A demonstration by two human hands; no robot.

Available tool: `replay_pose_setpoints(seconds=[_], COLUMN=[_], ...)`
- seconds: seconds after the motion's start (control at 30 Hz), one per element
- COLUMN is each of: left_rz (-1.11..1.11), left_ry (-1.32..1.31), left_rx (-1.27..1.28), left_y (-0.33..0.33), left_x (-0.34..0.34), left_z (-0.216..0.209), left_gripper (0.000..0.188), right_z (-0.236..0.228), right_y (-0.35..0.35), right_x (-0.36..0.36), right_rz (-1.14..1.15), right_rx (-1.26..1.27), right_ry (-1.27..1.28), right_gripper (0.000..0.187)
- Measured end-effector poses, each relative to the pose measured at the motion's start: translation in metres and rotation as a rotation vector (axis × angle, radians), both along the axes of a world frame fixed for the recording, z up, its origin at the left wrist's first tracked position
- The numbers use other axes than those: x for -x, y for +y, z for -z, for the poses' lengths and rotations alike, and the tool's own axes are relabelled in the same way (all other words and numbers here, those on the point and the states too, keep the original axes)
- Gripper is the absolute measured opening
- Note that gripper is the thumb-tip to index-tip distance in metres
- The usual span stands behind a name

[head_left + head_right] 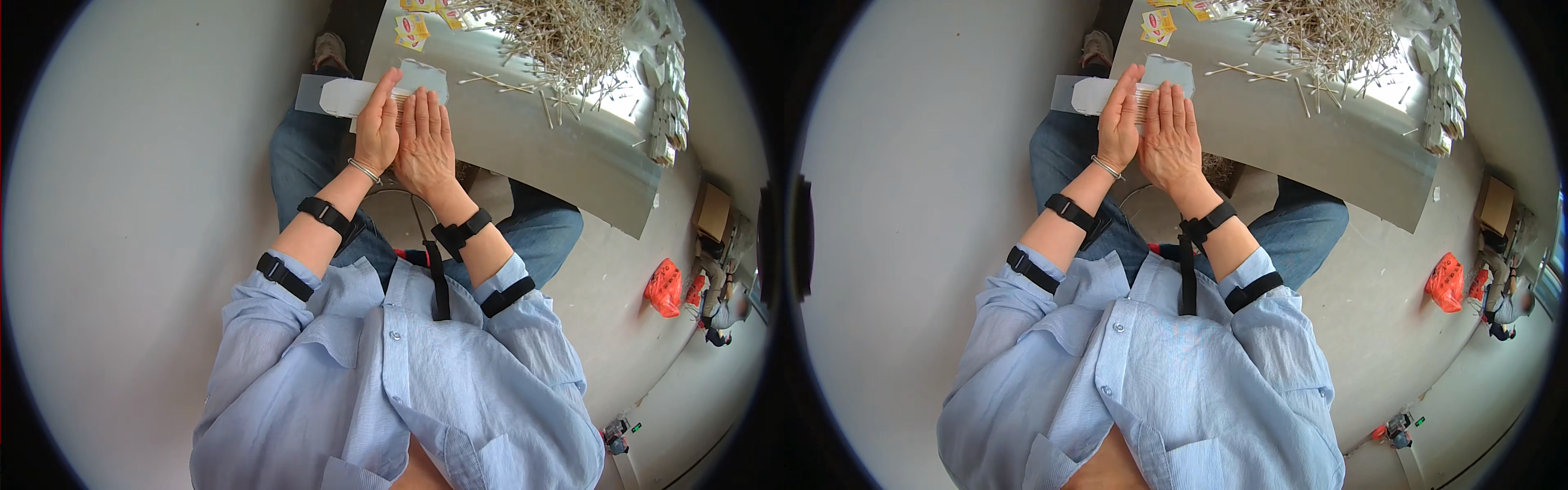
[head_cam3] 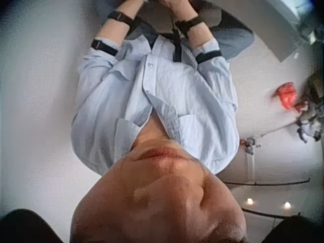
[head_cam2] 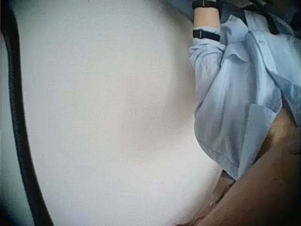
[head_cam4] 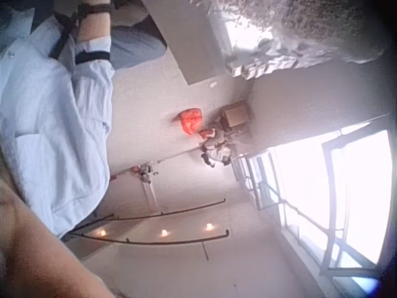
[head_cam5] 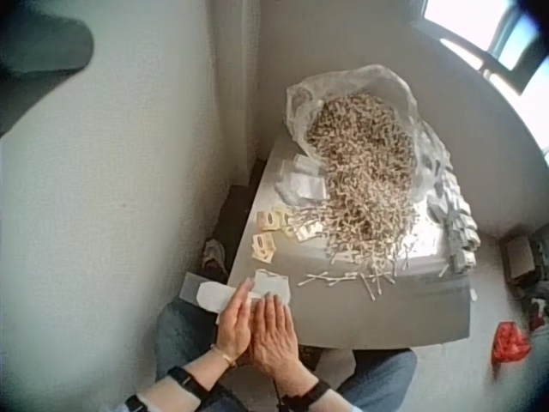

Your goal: Packaging cotton swabs into a clear container or bag.

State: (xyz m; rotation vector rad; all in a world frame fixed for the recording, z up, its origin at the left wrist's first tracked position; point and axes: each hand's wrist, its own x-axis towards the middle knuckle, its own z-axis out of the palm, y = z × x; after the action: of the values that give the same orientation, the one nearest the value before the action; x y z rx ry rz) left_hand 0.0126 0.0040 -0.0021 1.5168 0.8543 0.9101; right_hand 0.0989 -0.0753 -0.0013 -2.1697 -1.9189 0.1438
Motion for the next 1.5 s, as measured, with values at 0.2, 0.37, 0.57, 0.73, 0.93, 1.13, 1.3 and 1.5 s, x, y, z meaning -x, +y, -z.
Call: replay_pose_setpoints(seconds=[0.2,0.37,0.57,0.73,0.93,1.13,1.3,1.5], left_rz=[0.017,-0.041,-0.039,-0.081,-0.033,0.002,0.018,0.02], left_ry=[0.017,0.244,0.474,0.55,0.727,0.849,0.862,0.879], left_rx=[0.015,-0.2,-0.591,-0.675,-0.771,-0.834,-0.818,-0.822], left_y=[-0.002,-0.002,0.009,0.012,0.016,0.018,0.019,0.019], left_x=[-0.001,-0.006,-0.002,-0.002,-0.006,-0.004,-0.003,-0.005], left_z=[-0.003,-0.003,0.005,0.006,0.006,0.01,0.01,0.011], left_gripper=[0.042,0.035,0.023,0.013,0.011,0.012,0.014,0.015], right_z=[-0.001,-0.001,-0.004,-0.004,-0.003,-0.014,-0.011,-0.003], right_y=[0.0,0.0,0.0,0.0,0.0,-0.002,0.0,-0.001], right_x=[0.001,0.002,0.0,0.003,0.002,-0.011,-0.032,-0.026], right_rz=[-0.001,-0.02,-0.007,-0.001,0.009,-0.057,-0.07,-0.008], right_rx=[0.029,0.045,0.047,0.037,0.01,-0.03,-0.142,-0.222], right_ry=[0.003,-0.005,-0.022,-0.031,0.025,0.13,0.331,0.306], right_gripper=[0.065,0.064,0.065,0.066,0.065,0.07,0.064,0.057])
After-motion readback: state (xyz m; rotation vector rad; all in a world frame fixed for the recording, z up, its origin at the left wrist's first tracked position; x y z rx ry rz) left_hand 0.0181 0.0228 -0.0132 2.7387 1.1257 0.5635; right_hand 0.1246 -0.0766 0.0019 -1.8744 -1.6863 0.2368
